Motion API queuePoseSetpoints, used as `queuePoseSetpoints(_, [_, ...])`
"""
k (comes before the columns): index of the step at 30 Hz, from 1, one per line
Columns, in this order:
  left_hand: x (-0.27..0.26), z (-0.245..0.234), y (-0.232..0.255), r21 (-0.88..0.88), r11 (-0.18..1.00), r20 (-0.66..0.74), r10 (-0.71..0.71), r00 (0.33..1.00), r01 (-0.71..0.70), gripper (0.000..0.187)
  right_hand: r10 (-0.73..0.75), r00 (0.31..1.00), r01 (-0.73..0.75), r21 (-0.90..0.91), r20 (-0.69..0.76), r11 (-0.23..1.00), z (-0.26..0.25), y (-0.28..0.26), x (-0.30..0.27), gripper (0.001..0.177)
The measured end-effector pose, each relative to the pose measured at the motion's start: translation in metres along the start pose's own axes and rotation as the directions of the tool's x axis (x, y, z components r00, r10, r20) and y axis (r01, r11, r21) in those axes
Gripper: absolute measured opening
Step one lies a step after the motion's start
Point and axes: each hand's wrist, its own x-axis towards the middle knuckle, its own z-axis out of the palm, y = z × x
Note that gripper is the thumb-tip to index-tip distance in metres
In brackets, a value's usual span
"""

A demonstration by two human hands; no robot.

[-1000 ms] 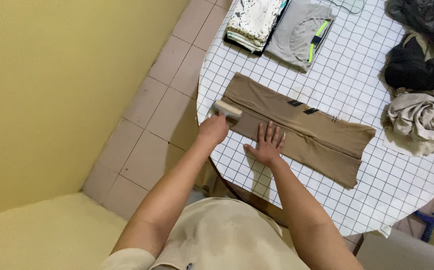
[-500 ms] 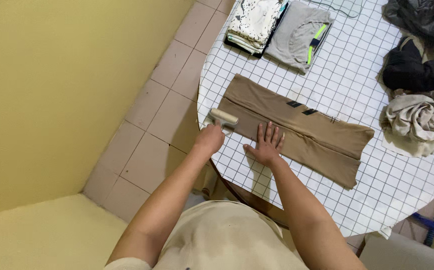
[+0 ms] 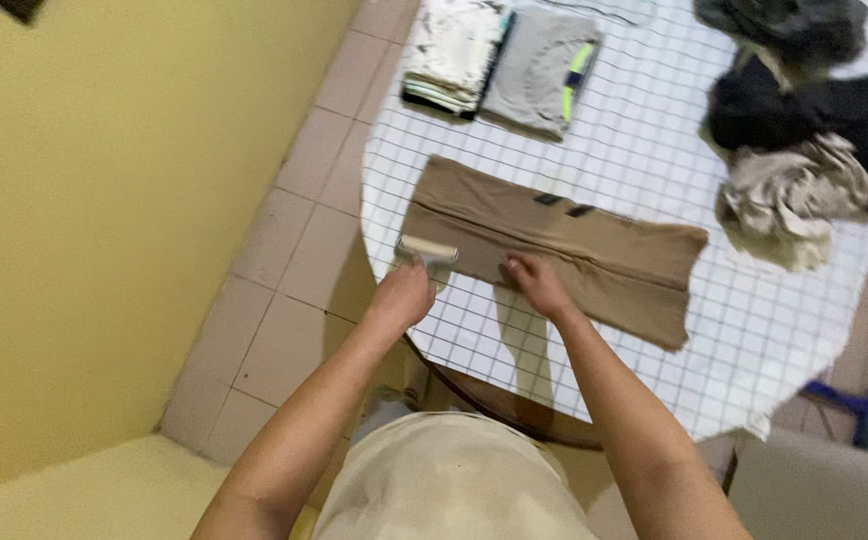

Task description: The person folds a brown t-shirt on a checkered table using a lint roller to smooth the fabric. They fold the shirt in half, roll over it, then fold it again and continue rolling to compact the garment.

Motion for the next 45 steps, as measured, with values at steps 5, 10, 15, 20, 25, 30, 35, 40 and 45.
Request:
queuePoseSetpoints(5, [-0.014,0.014,0.067,-0.320,0.940,-0.048,0.108,0.993,-0.118,0.063,0.207,0.978,-0.192,0.260,-0.032,0.946,-0.029,0.004,-0.061,0.053])
queuePoseSetpoints(10, [-0.018,0.079,0.133,-0.414,0.776,-0.316,0.369,0.874,-0.477,0.044,0.127,0.992,-0.093,0.587,-0.017,0.804,-0.027,0.005,-0.121,0.048])
queuePoseSetpoints(15, [-0.002,0.126,0.167,-0.253,0.745,-0.073,0.621,0.780,-0.617,0.064,0.402,0.886,-0.130,0.711,-0.230,0.691,-0.039,0.036,-0.165,0.042])
queuePoseSetpoints(20, [0.027,0.142,0.170,0.108,0.734,0.083,0.665,0.742,-0.670,0.061,0.546,0.663,-0.228,0.556,-0.513,0.799,-0.064,0.109,-0.202,0.038])
queuePoseSetpoints(25, [0.050,0.129,0.160,0.335,0.811,0.191,0.440,0.877,-0.480,0.066,0.454,0.527,-0.322,0.325,-0.719,0.889,-0.101,0.178,-0.226,0.040])
queuePoseSetpoints(30, [0.056,0.127,0.139,0.358,0.742,0.202,0.530,0.823,-0.566,0.066,0.509,0.409,-0.405,0.349,-0.758,0.845,-0.118,0.189,-0.223,0.041])
queuePoseSetpoints(35, [0.057,0.129,0.106,0.363,0.781,0.130,0.497,0.858,-0.508,0.063,0.329,0.270,-0.631,0.092,-0.905,0.770,-0.109,0.137,-0.223,0.040])
queuePoseSetpoints(40, [0.055,0.110,0.044,0.299,0.899,-0.058,0.352,0.934,-0.320,0.063,0.093,0.578,-0.224,-0.048,-0.811,0.974,-0.087,0.069,-0.168,0.036])
queuePoseSetpoints(45, [0.059,0.089,-0.029,0.185,0.977,-0.248,0.147,0.957,-0.103,0.061,-0.275,0.804,0.051,-0.400,-0.527,0.915,-0.039,-0.008,-0.054,0.027])
